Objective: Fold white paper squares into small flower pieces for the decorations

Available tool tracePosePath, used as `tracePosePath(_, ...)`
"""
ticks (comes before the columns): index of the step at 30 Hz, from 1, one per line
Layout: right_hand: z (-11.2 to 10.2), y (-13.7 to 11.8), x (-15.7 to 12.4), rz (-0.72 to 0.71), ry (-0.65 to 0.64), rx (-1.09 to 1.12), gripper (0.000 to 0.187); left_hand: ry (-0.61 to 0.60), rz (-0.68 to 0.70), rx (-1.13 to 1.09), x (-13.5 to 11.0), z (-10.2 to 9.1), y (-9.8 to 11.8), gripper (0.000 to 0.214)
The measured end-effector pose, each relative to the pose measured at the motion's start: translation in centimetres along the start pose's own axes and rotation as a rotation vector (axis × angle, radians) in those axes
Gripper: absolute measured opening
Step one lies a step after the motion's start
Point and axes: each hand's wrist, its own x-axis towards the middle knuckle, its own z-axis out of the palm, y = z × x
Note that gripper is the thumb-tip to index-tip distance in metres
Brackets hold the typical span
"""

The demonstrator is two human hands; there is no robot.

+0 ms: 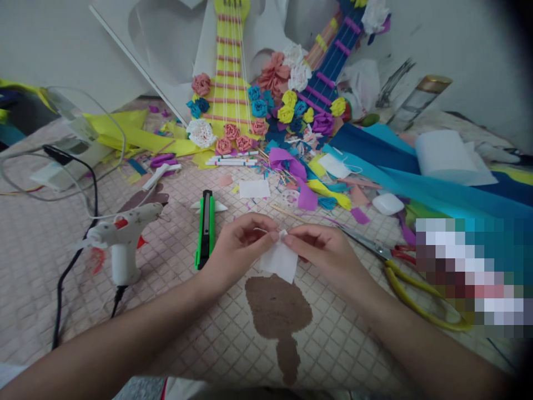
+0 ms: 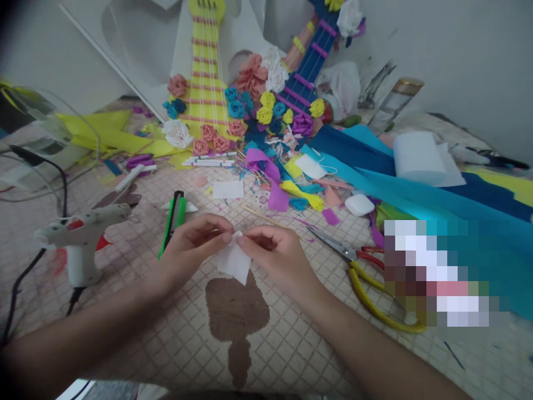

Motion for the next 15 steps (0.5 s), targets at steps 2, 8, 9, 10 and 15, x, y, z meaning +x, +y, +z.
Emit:
tracePosePath(2, -0.01, 0.01, -0.02, 0.004, 0.004, 0.007, 0.014, -0.012, -0.038, -0.018, 0.05, -0.02, -0.03, 0.01)
tracePosePath(8, -0.06, -0.02, -0.06, 0.017, -0.009, 0.013, 0.015, -0.055, -0.076, -0.027, -0.01, 0.07, 0.14, 0.009)
tracePosePath(9, -0.06, -0.02, -0.05, 0.017, -0.011, 0.014, 0.015, -0.059, -0.08, -0.025, 0.0, 0.08, 0.16, 0.009)
tracePosePath(10, -0.06, -0.02, -0.03, 0.018, -0.015, 0.016, 0.015, -0.062, -0.082, -0.022, 0.01, 0.09, 0.18, 0.008)
tracePosePath(15, -0.08, 0.01, 0.04, 0.015, -0.022, 0.007, 0.014, -0.058, -0.073, 0.014, 0.1, 0.1, 0.26, 0.007)
